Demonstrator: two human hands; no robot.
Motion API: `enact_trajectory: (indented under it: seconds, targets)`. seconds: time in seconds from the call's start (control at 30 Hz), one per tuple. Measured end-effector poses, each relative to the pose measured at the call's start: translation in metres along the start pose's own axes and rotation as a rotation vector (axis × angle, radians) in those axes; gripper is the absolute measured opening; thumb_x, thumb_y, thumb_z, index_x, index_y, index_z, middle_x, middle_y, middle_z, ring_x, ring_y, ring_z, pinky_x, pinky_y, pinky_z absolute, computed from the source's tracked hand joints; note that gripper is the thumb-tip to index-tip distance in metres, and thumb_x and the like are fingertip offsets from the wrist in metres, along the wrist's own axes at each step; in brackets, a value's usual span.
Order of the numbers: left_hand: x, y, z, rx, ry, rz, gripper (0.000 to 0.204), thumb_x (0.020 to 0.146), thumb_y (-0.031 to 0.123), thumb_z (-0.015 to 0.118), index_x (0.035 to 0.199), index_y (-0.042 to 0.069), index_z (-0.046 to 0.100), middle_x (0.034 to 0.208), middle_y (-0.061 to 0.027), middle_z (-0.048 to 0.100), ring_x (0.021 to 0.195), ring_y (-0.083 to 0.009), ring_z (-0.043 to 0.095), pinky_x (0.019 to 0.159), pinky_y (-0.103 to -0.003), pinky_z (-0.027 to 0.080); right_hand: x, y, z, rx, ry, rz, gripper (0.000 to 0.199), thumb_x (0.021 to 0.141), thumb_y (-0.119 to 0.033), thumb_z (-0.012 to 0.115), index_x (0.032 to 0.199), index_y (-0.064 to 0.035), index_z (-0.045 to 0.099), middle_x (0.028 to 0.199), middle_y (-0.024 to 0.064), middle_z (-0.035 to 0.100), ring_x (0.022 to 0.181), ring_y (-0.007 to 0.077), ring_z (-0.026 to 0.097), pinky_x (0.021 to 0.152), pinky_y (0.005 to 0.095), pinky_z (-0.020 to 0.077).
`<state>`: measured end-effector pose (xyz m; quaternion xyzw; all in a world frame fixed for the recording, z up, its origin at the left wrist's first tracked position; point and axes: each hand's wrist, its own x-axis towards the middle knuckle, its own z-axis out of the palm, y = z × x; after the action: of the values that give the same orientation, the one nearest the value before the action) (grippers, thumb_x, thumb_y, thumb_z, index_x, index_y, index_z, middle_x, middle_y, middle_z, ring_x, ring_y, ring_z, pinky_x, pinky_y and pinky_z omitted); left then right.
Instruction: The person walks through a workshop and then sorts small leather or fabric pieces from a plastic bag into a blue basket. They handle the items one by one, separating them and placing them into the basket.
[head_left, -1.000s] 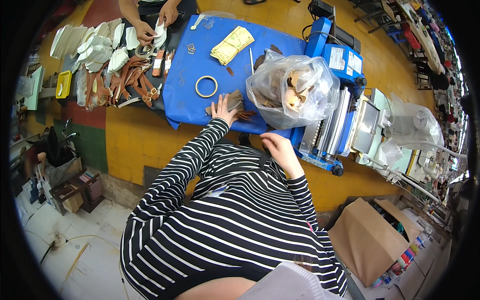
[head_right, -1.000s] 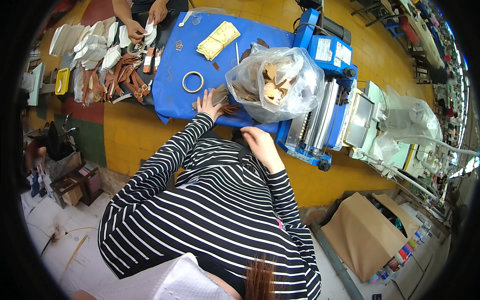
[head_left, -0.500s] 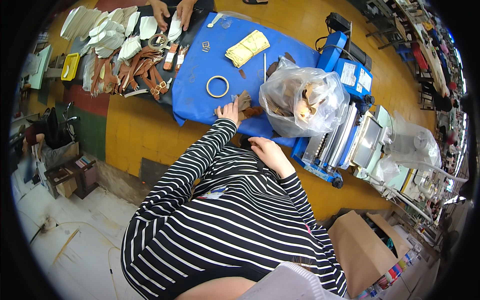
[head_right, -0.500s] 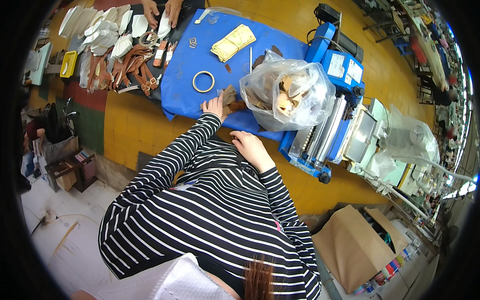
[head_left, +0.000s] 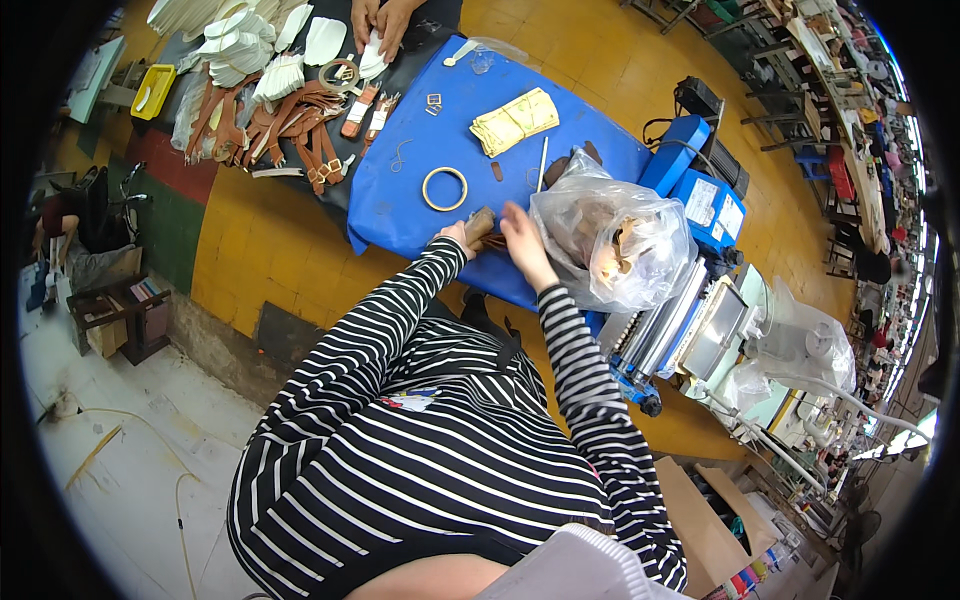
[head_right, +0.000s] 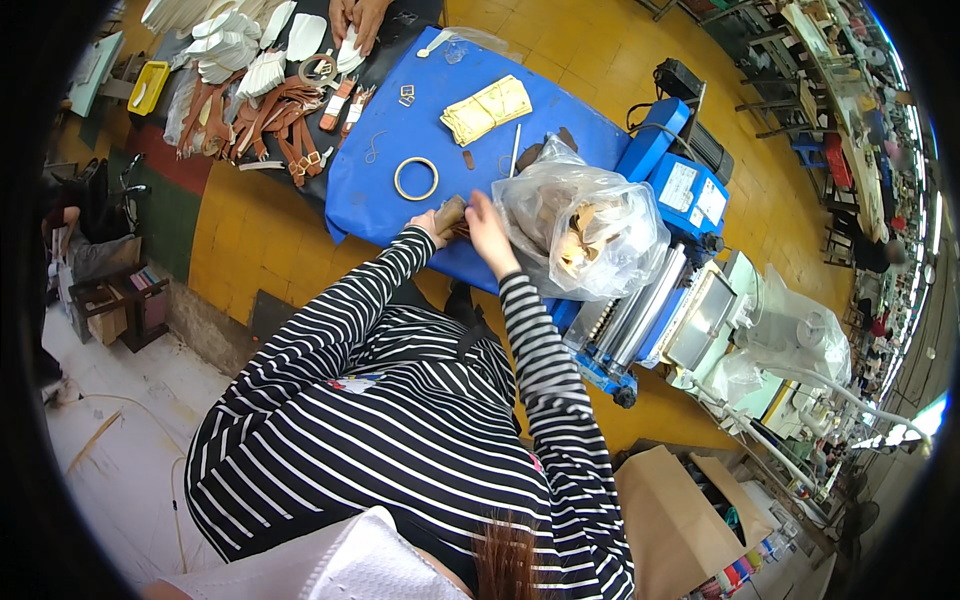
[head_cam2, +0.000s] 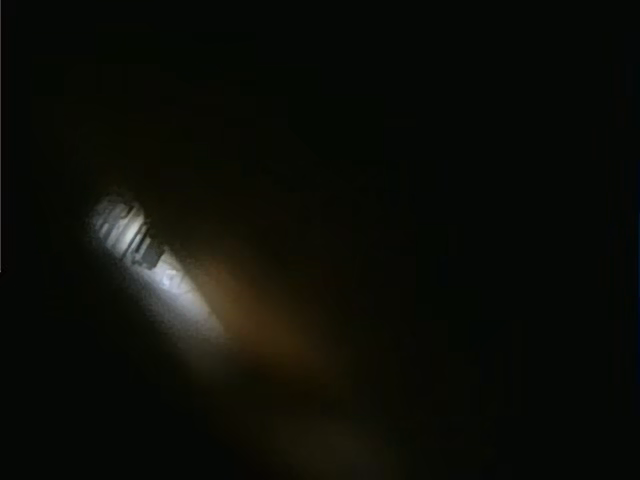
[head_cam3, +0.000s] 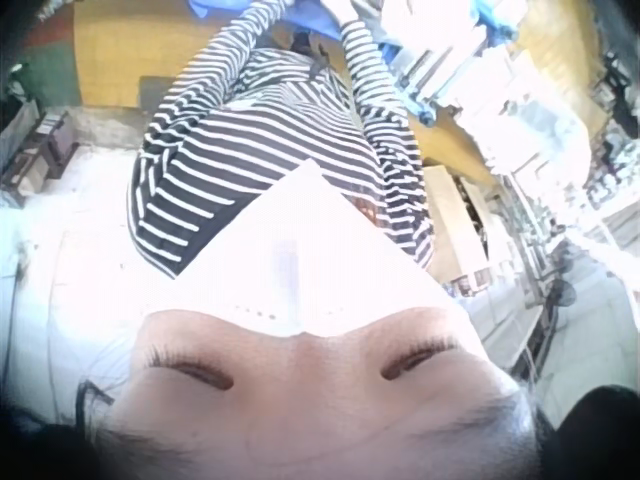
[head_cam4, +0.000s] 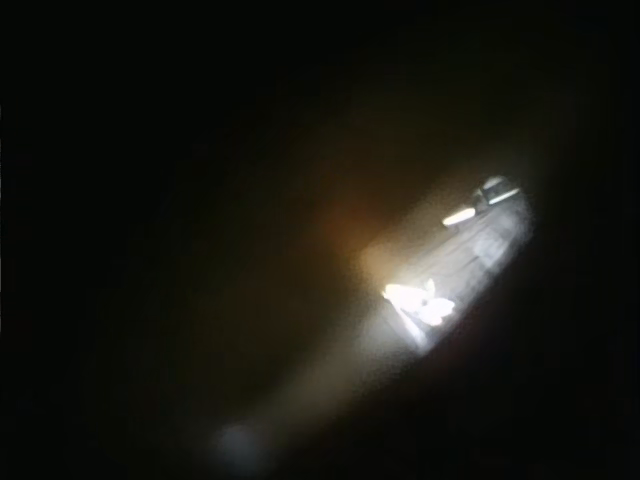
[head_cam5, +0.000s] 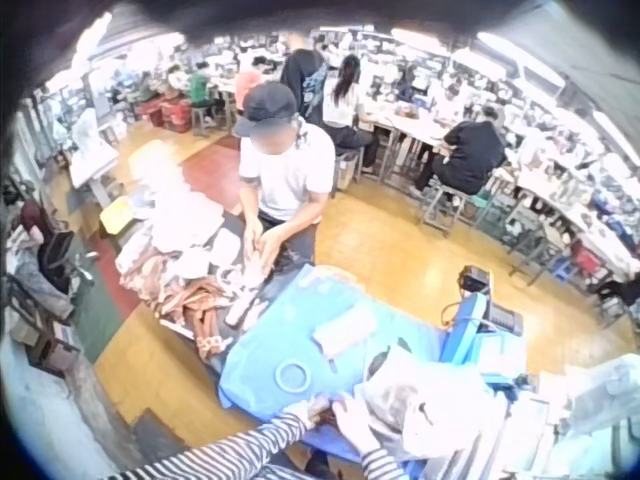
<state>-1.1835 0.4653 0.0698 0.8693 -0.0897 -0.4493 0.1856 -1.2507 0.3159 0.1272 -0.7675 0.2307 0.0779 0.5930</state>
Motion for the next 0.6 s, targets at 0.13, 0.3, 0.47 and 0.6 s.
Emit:
enact_trajectory:
  seconds: [0.13,0.3,0.47,0.6]
  targets:
    - [0.013,-0.022,-0.002,-0.187,0.034,0.097,0.074,0.054,0.030,0.082,0.119,0.006,0.054,0.110,-0.0167,0.064,0.104,-0.0307,0.061,0.093,-0.036,0.047,0.070,0.031,0.001,-0.328,0.295,0.049,0.051,0.091,-0.016,0.051,0.136,0.0027,0.035,0.138,0.0282,0.039,0.128,0.0390,0.039,0.108,0.0419,0.0289]
    - [0.017,-0.055,-0.006,-0.410,0.039,0.177,0.086,0.053,0.035,0.086,0.125,0.006,0.051,0.116,-0.0138,0.062,0.109,-0.0283,0.058,0.097,-0.035,0.044,0.093,0.041,0.022,-0.761,0.519,0.136,0.038,0.082,-0.021,0.066,0.109,0.0004,0.050,0.110,0.0207,0.050,0.106,0.0379,0.051,0.092,0.0478,0.0399]
    - [0.021,-0.051,-0.002,-0.642,-0.149,0.196,0.089,0.059,0.033,0.088,0.131,0.001,0.046,0.120,-0.0116,0.060,0.111,-0.0223,0.057,0.098,-0.033,0.043,0.106,0.072,0.017,-0.907,0.604,0.163,0.026,0.081,-0.019,0.067,0.097,-0.0036,0.052,0.102,0.0144,0.051,0.102,0.0348,0.052,0.088,0.0468,0.0422]
    - [0.018,-0.076,-0.002,-0.959,-0.287,0.192,0.075,0.067,0.020,0.085,0.128,0.001,0.046,0.117,-0.0087,0.061,0.109,-0.0172,0.057,0.096,-0.033,0.045,0.106,0.062,0.032,-0.736,0.719,0.028,0.022,0.081,-0.013,0.067,0.095,-0.0032,0.053,0.099,0.0156,0.052,0.095,0.0354,0.052,0.083,0.0451,0.0416]
